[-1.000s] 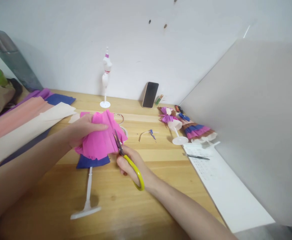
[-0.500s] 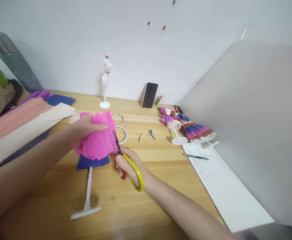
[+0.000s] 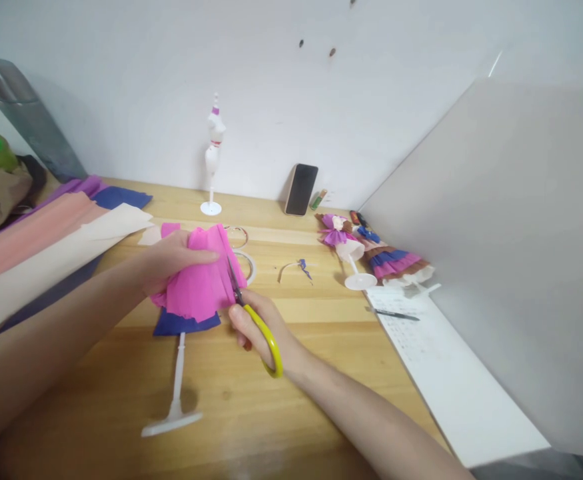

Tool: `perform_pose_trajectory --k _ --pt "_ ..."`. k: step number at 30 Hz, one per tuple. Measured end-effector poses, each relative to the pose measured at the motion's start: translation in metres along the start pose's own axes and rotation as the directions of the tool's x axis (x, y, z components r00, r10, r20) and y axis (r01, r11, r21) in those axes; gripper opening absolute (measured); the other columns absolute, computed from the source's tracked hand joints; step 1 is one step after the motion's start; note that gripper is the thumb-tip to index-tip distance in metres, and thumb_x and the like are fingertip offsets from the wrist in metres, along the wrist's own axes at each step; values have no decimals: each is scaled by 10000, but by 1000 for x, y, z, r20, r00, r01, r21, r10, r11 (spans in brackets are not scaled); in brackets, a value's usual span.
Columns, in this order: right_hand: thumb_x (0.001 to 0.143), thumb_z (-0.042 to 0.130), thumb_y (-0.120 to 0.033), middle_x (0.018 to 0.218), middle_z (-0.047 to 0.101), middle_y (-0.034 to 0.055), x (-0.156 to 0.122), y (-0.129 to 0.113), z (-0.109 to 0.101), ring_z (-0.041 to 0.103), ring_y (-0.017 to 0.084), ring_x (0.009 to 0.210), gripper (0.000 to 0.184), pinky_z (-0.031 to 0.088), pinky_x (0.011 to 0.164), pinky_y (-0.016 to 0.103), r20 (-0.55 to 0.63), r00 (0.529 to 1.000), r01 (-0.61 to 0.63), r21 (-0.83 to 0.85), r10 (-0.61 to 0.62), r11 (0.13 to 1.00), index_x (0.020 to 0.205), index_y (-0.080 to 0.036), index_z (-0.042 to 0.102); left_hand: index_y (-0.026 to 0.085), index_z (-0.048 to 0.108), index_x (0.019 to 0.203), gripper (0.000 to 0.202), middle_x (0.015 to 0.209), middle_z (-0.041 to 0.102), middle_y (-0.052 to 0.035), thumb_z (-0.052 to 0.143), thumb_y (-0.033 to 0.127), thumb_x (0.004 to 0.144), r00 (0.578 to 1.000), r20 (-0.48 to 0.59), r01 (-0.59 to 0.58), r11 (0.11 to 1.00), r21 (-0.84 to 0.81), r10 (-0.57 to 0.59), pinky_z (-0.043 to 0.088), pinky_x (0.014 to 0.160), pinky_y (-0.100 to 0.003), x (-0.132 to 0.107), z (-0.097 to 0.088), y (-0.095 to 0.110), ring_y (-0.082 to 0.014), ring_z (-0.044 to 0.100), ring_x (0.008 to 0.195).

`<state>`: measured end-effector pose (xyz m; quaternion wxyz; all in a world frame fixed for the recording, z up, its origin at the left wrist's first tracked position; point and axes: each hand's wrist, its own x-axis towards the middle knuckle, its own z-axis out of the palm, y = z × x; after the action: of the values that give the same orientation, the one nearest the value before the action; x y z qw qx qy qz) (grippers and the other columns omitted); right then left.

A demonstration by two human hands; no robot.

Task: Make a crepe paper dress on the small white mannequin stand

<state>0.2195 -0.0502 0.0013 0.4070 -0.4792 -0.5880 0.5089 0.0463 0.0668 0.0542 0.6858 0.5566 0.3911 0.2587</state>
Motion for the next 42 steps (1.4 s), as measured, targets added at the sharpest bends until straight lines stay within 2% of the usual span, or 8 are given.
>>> perform_pose_trajectory --k 3,7,11,21,26,32,38,42 --pt "869 448 -711 535 479 -37 0 0 1 463 106 474 524 391 470 248 -5 1000 0 -7 0 1000 737 -204 456 130 663 732 273 693 696 -63 788 295 554 998 -25 52 998 40 -51 482 554 -300 -1 3 2 -215 643 655" --pt "870 444 -712 485 455 -52 0 0 2 435 96 425 526 356 434 236 -14 1000 -15 16 15 1000 717 -209 446 135 659 721 277 661 687 -46 802 287 538 999 2 54 998 13 -54 476 550 -292 -3 5 4 -201 636 617" --pt "869 450 -709 454 442 -66 0 1 2 411 84 374 526 319 385 218 -15 999 -38 66 39 997 709 -208 441 137 669 717 240 685 698 -47 790 266 555 998 31 53 999 -11 -53 495 586 -301 -2 5 2 -216 659 665" --pt "843 481 -723 382 393 -93 1 1 7 360 65 285 537 286 303 191 -51 993 -101 130 108 986 673 -216 432 133 679 749 269 703 709 -45 800 238 532 996 37 78 995 -65 -75 502 562 -294 -2 7 3 -199 651 620" --pt "785 507 -775 359 354 -105 2 -3 11 308 58 234 573 202 234 178 -95 980 -160 148 175 976 649 -227 413 132 692 781 260 731 726 -55 802 226 565 995 64 85 992 -94 -80 528 588 -302 -2 7 2 -208 671 648" --pt "824 473 -756 351 360 -102 2 -1 11 321 56 246 560 259 252 177 -97 988 -110 124 122 986 663 -223 418 116 695 763 238 763 737 -78 783 211 563 996 61 74 989 -129 -67 555 623 -303 -2 7 4 -228 692 726" --pt "856 474 -716 374 392 -99 1 4 9 351 61 269 529 290 284 178 -49 996 -66 160 75 985 694 -214 431 119 666 692 258 653 697 -56 806 225 502 997 -24 70 991 -116 -73 538 587 -284 -1 9 4 -227 678 698" --pt "859 485 -705 417 437 -78 1 8 7 412 73 313 528 320 321 188 -17 997 -69 189 74 979 705 -201 457 122 680 711 246 699 714 -73 800 222 520 996 17 86 986 -140 -85 545 622 -307 0 10 2 -260 692 764"
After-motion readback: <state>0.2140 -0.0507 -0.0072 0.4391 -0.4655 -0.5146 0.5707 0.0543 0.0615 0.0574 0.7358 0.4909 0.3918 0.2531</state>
